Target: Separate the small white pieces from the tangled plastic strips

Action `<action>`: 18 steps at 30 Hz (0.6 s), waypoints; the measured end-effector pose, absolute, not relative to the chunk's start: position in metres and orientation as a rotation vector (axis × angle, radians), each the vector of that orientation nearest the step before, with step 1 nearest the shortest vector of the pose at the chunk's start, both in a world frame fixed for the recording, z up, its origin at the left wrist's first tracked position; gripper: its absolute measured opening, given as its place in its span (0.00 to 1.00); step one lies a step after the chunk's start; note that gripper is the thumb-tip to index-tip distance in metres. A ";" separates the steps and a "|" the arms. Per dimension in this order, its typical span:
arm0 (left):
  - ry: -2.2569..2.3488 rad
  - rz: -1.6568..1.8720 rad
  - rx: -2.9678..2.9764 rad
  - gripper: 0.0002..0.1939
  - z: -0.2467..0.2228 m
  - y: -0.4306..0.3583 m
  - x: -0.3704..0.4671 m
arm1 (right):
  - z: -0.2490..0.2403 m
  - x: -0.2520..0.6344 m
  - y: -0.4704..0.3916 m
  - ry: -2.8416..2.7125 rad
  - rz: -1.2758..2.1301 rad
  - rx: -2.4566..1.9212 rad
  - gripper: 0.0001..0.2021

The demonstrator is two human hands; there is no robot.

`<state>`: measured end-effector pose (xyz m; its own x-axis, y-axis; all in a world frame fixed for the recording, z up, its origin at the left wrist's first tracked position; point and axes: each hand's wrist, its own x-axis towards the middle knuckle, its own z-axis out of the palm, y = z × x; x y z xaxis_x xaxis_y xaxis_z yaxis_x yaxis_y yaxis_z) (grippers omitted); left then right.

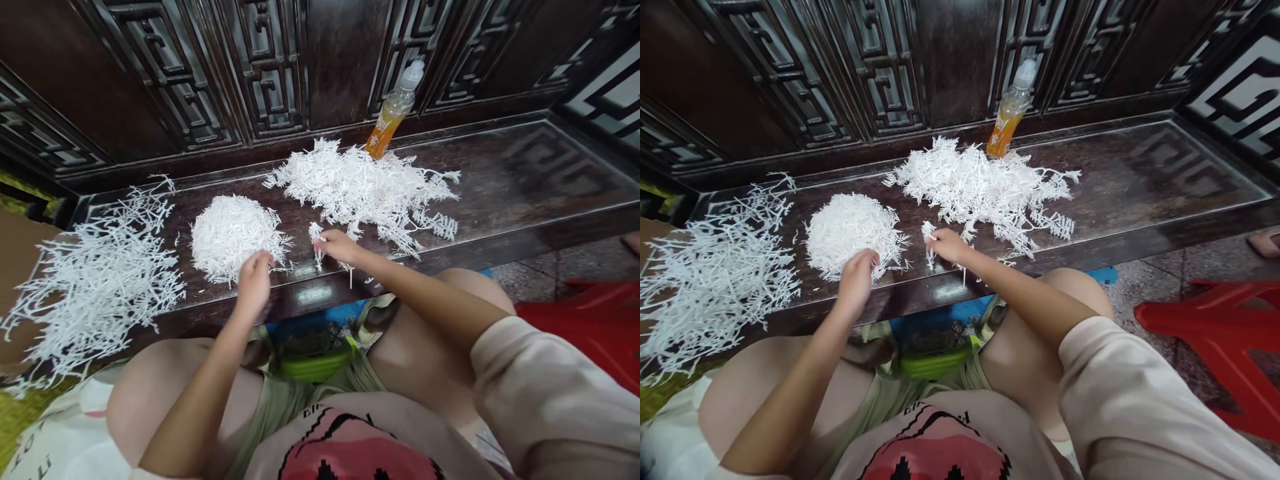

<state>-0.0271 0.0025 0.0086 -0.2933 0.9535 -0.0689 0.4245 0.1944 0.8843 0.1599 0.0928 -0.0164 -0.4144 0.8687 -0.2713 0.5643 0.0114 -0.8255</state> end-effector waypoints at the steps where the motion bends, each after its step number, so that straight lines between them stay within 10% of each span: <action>1: 1.933 1.025 1.319 0.10 0.010 0.011 -0.040 | -0.016 0.155 0.086 -2.053 1.411 -1.410 0.13; 10: 2.586 0.743 1.710 0.17 0.014 0.019 -0.069 | -0.022 0.150 0.065 -2.733 0.885 -0.957 0.10; 18: 1.544 0.587 1.620 0.16 -0.005 0.004 -0.020 | -0.021 0.143 0.048 -2.957 0.172 -0.792 0.13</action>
<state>-0.0196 0.0035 -0.0046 0.1458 0.9702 -0.1937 0.5962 0.0700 0.7997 0.1427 0.0479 -0.0214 -0.8639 0.5017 0.0443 0.4932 0.8605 -0.1275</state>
